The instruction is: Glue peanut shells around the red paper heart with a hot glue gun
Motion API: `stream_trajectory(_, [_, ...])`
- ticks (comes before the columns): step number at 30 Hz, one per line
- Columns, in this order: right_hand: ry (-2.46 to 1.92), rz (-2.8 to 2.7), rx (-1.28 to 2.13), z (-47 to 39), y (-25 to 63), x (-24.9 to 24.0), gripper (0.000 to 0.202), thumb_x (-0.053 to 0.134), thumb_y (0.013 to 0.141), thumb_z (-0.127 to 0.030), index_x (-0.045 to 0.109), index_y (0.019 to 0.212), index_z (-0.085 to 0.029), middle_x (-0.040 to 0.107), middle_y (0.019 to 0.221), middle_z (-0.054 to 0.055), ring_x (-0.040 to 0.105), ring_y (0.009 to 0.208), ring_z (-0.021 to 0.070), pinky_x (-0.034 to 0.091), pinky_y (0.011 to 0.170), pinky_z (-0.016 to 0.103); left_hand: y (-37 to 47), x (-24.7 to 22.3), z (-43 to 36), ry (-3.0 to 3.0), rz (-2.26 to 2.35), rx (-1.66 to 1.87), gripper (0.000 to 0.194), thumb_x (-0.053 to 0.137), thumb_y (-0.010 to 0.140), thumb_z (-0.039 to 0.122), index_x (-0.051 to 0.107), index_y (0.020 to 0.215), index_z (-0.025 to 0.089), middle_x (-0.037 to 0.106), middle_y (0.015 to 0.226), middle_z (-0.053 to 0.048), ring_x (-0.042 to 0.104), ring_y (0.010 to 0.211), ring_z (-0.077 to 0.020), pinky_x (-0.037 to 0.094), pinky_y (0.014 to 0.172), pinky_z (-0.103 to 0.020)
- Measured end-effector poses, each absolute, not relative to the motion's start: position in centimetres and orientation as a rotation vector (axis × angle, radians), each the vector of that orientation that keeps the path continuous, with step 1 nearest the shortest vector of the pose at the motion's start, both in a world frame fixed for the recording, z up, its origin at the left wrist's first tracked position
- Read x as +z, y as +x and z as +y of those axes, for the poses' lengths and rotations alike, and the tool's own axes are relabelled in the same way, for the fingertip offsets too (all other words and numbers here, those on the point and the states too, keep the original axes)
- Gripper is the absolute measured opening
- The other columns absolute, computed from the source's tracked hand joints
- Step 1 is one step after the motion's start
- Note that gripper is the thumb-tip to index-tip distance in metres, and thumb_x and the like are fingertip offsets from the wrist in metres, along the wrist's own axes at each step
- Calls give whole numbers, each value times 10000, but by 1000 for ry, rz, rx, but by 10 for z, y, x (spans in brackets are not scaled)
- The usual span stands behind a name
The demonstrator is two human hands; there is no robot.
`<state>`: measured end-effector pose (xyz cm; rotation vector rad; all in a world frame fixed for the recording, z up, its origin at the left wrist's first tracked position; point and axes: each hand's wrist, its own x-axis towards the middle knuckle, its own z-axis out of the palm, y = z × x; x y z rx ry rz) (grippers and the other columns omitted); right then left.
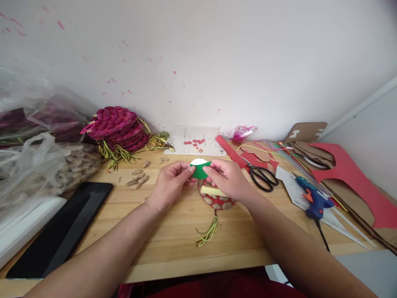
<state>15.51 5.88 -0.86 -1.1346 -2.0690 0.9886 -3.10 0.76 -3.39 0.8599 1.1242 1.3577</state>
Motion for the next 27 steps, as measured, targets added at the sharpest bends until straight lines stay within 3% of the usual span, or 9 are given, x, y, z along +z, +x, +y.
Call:
stream_trajectory(7, [-1121,-1957,1148,62,161,-13,320,593,966,-459,537,767,-216,605,623,-27,547,558,126,394,536,257,-34,-34,8,868,1206,1433,435,845,755,576,782,799,148,744,729,-44,620,603,-98,492,550,-189])
stream_trajectory(12, [-1122,-1968,1138,62,162,-11,304,595,967,-451,559,779,-214,540,587,-52,492,535,115,361,524,254,-37,-33,8,877,1221,1484,417,891,715,494,830,976,174,762,793,-38,595,630,-95,502,592,-204])
stream_trajectory(18, [-1118,-2021,1133,59,162,-9,291,595,968,-420,586,783,-196,588,638,-27,515,571,117,386,539,247,-40,-25,9,949,1289,1499,331,910,682,451,779,782,163,708,710,-16,574,604,-103,487,584,-222])
stream_trajectory(27, [-1078,-2147,1037,57,163,-9,304,578,977,-378,577,736,-193,561,638,-23,472,569,110,341,523,240,-41,-24,11,1012,1291,1559,285,910,691,372,732,758,161,678,688,4,547,624,-98,441,612,-220])
